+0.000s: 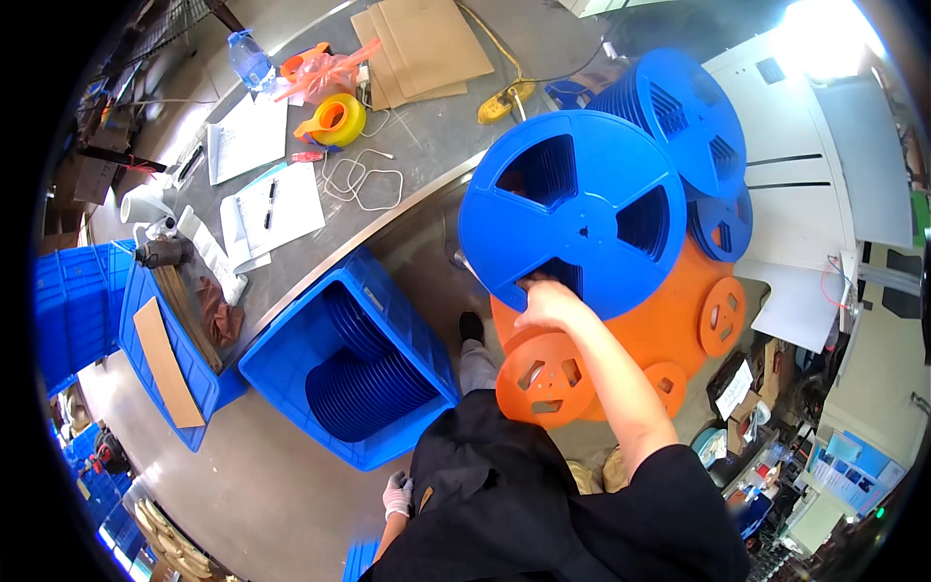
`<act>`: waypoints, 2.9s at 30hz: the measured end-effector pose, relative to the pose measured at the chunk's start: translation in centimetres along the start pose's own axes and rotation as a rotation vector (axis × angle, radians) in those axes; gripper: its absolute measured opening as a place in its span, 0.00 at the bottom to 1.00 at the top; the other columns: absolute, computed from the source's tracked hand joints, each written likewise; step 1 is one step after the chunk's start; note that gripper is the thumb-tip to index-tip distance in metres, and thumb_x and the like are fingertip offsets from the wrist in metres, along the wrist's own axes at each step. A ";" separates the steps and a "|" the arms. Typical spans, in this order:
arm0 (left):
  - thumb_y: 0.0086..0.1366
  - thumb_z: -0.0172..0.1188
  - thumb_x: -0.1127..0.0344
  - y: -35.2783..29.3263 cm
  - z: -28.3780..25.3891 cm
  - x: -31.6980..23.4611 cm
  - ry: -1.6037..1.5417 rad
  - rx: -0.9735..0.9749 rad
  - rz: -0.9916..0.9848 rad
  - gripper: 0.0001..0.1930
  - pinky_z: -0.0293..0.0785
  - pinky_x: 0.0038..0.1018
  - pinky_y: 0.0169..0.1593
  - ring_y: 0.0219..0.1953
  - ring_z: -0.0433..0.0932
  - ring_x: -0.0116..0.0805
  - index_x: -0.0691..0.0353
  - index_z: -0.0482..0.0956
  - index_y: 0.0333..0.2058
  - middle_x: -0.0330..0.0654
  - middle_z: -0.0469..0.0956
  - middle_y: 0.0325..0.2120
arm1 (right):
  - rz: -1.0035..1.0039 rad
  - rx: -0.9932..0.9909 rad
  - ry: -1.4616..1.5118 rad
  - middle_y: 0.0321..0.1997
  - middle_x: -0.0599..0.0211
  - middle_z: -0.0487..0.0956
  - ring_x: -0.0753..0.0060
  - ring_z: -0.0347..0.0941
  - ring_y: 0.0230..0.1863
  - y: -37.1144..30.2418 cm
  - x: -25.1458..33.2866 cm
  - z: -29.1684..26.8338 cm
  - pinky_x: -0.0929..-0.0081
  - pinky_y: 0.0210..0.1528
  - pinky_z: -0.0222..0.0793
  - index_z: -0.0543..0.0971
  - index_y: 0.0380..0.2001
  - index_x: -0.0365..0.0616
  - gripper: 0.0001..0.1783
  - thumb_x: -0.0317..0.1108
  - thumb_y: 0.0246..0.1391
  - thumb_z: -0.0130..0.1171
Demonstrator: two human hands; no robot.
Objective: The person repeatedly wipes blue plastic reel-like objects with a brown cloth. They pick up each object from a blue bin, wipe it thoroughly, and place it into a stack on the table. The task is performed one item at a time in a repetitive cycle.
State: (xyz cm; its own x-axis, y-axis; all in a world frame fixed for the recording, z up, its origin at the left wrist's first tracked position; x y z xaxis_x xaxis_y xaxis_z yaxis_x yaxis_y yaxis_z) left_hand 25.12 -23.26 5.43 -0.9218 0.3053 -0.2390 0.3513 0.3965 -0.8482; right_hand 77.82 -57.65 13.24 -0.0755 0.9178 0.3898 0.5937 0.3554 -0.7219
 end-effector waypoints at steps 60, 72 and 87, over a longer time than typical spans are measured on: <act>0.47 0.62 0.73 -25.3 -17.8 -13.4 0.166 -0.346 1.513 0.31 0.78 0.32 0.38 0.39 0.78 0.40 0.57 0.71 0.54 0.46 0.73 0.49 | -0.890 0.226 1.899 0.23 0.75 0.60 0.76 0.57 0.24 -38.4 26.0 14.0 0.73 0.29 0.57 0.63 0.41 0.48 0.25 0.48 0.51 0.64; 0.51 0.57 0.72 -25.0 -16.2 -12.3 0.286 -0.023 1.671 0.24 0.78 0.33 0.39 0.38 0.80 0.44 0.62 0.71 0.50 0.50 0.74 0.48 | -0.565 -0.072 1.793 0.36 0.64 0.74 0.63 0.72 0.40 -36.2 24.7 13.4 0.59 0.48 0.70 0.68 0.50 0.39 0.27 0.48 0.54 0.57; 0.61 0.63 0.62 -10.2 -21.7 -0.5 -1.671 0.379 0.601 0.18 0.75 0.42 0.53 0.43 0.77 0.39 0.67 0.74 0.45 0.46 0.76 0.36 | -0.388 -0.155 1.816 0.31 0.67 0.68 0.70 0.65 0.33 -34.3 21.8 16.0 0.62 0.46 0.68 0.69 0.47 0.41 0.21 0.43 0.54 0.54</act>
State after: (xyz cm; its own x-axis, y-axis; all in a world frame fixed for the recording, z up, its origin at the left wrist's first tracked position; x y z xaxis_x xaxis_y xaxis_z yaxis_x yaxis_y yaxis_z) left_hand 25.59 -8.67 24.51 0.0420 -0.8719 -0.4879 0.8293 0.3028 -0.4697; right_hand 42.99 -47.01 37.37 0.5706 -0.5252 0.6313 0.8212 0.3595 -0.4432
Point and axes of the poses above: each hand's wrist, its own y-axis towards the middle knuckle, its own z-axis out of the palm, x = y × z, the point moved 10 cm from there along y, towards the middle knuckle
